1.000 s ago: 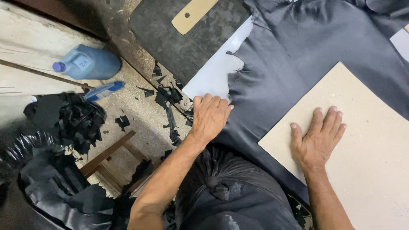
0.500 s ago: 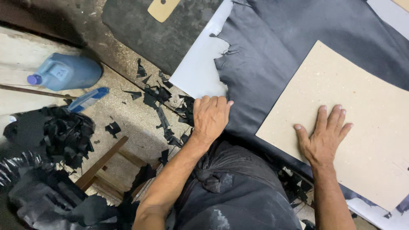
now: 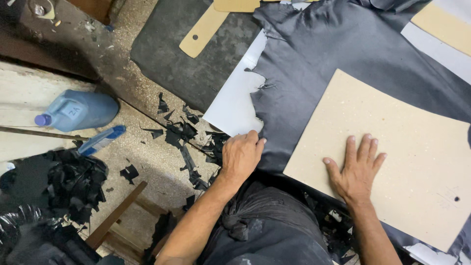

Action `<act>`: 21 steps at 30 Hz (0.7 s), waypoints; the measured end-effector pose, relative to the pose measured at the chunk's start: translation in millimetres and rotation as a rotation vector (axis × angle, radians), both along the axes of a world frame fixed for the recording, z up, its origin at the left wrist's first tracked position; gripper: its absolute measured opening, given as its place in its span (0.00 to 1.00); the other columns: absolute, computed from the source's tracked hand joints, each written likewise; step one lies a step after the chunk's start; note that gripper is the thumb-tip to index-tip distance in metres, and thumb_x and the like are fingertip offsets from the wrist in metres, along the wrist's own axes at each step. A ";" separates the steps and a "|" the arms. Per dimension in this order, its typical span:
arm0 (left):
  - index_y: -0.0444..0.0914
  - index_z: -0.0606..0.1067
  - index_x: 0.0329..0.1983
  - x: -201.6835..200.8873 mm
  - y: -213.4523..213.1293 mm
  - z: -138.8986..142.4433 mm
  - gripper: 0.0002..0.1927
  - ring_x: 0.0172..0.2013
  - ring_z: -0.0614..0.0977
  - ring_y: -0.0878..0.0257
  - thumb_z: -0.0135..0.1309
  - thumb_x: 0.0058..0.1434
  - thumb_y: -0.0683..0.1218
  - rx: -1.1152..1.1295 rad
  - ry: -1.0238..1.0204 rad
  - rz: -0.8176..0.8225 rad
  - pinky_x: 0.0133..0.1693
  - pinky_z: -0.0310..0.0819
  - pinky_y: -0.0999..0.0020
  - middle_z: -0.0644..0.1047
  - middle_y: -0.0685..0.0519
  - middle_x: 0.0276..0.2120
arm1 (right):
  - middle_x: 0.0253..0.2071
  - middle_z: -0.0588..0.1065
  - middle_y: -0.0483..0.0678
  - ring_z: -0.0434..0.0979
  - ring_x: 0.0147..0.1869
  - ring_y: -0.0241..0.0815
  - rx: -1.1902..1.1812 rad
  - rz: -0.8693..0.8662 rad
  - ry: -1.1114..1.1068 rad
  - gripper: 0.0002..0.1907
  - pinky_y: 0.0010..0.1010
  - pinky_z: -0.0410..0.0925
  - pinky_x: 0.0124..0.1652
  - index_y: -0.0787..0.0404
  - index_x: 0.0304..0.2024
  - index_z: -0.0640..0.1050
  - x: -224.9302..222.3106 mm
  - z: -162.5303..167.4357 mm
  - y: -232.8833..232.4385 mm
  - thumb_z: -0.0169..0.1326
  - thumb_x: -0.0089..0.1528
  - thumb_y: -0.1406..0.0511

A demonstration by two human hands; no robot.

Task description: The person places a cardboard template on a large sheet of black leather and uses a utility knife to cut the leather along the template edges. After removing the template, the person cuts additional leather pieces using different templates and a straight edge, then sets the cut pieces aside.

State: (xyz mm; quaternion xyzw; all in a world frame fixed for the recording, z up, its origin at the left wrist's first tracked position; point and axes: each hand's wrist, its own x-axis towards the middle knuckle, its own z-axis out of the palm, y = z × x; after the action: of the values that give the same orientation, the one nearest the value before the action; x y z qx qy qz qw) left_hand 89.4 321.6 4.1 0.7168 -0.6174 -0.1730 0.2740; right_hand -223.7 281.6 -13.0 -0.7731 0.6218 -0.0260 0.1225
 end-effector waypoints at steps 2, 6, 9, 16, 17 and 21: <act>0.35 0.73 0.28 1.7 0.0 -1.1 0.14 0.25 0.80 0.46 0.63 0.60 0.49 0.020 0.024 -0.007 0.30 0.73 0.50 0.77 0.45 0.21 | 0.78 0.44 0.72 0.34 0.82 0.69 -0.007 0.015 -0.015 0.50 0.67 0.28 0.70 0.65 0.74 0.58 25.7 -3.7 -4.6 0.43 0.63 0.37; 0.35 0.74 0.30 8.4 2.3 0.1 0.14 0.25 0.80 0.47 0.64 0.61 0.48 0.072 0.129 -0.037 0.31 0.73 0.51 0.77 0.44 0.21 | 0.78 0.45 0.71 0.35 0.82 0.69 -0.010 0.038 -0.026 0.50 0.68 0.29 0.70 0.64 0.74 0.59 69.4 -10.0 -14.9 0.44 0.63 0.36; 0.34 0.75 0.33 12.8 3.7 3.8 0.13 0.27 0.81 0.46 0.65 0.59 0.48 0.048 0.169 -0.069 0.31 0.74 0.51 0.78 0.43 0.23 | 0.78 0.46 0.70 0.36 0.82 0.69 -0.009 0.024 -0.049 0.50 0.67 0.30 0.71 0.64 0.74 0.61 83.6 -7.7 -17.6 0.44 0.63 0.36; 0.34 0.75 0.35 9.9 -4.5 14.8 0.18 0.30 0.84 0.45 0.68 0.54 0.51 0.182 0.070 0.002 0.35 0.76 0.51 0.81 0.43 0.26 | 0.78 0.48 0.70 0.37 0.82 0.70 -0.035 0.016 -0.061 0.49 0.67 0.31 0.72 0.63 0.74 0.62 84.7 2.0 -14.1 0.47 0.63 0.37; 0.34 0.75 0.35 10.7 -5.4 16.4 0.19 0.30 0.84 0.45 0.68 0.53 0.52 0.187 0.075 0.007 0.35 0.76 0.50 0.81 0.44 0.26 | 0.78 0.48 0.71 0.37 0.82 0.69 -0.035 0.014 -0.055 0.48 0.67 0.31 0.71 0.63 0.74 0.62 85.2 1.8 -13.9 0.47 0.63 0.37; 0.34 0.75 0.36 21.1 -5.0 21.2 0.20 0.30 0.84 0.45 0.69 0.52 0.53 0.223 0.106 -0.032 0.34 0.76 0.50 0.82 0.44 0.27 | 0.78 0.48 0.70 0.38 0.83 0.69 -0.015 0.002 -0.070 0.49 0.66 0.31 0.72 0.62 0.74 0.62 86.6 1.5 -13.5 0.46 0.63 0.37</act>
State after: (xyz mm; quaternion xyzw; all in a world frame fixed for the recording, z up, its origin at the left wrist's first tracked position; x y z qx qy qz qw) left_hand 110.6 316.6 25.3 0.7227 -0.5903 -0.2827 0.2221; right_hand -137.2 268.1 -11.5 -0.7732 0.6162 -0.0574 0.1385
